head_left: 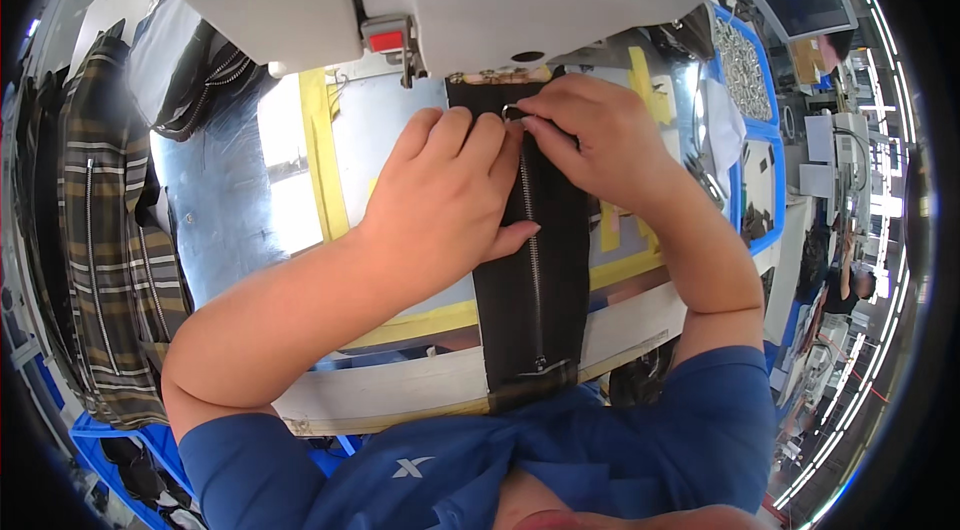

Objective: The person sews a zipper onto a black fabric pouch using a sewing machine. They align the zipper, guide the fabric under the needle, and stitch along the edge. The person then attaches a white fabric patch to the pouch and sews it in place. They repeat this process with a plaid fabric pouch, attaching a zipper and a white patch.

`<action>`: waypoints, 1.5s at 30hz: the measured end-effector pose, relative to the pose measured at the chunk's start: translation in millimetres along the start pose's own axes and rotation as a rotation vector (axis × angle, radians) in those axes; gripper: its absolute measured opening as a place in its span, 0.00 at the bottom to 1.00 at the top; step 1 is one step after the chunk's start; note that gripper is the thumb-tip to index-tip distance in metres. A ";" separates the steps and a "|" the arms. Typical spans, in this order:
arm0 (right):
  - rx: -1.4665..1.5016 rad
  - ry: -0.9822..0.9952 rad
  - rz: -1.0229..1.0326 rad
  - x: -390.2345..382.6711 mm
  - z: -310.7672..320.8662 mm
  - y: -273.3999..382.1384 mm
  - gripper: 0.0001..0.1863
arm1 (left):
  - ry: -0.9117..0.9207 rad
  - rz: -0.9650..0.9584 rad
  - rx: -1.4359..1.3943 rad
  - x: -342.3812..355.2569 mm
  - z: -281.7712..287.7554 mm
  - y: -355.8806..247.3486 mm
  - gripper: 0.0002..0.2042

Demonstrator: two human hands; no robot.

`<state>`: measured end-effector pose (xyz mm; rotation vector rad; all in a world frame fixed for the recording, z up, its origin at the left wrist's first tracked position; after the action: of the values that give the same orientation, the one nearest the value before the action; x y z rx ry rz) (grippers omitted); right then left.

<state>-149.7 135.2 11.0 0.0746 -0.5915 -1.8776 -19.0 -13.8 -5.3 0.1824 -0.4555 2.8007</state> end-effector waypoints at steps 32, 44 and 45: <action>-0.257 0.017 0.081 -6.4 -5.7 -0.6 0.17 | -0.001 0.061 -0.112 13.7 6.9 11.5 0.42; -0.241 0.024 0.108 1.5 -5.7 -6.4 0.09 | -0.064 0.068 -0.244 14.2 5.6 19.9 0.36; -0.242 0.018 0.108 1.7 -5.6 -6.4 0.08 | -0.053 0.072 -0.239 14.1 6.7 19.6 0.35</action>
<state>-154.0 133.3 3.8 -0.0968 -0.3450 -1.8276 -37.8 -30.0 -2.3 0.1913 -0.8187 2.7850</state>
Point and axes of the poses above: each hand's wrist, its own x-axis towards the middle knuckle, its own z-axis out of the back of the hand, y = z × x, the point moved 3 cm from there along x, towards the middle knuckle, and after that the axes turned 4 degrees about y, right-handed, at the moved point
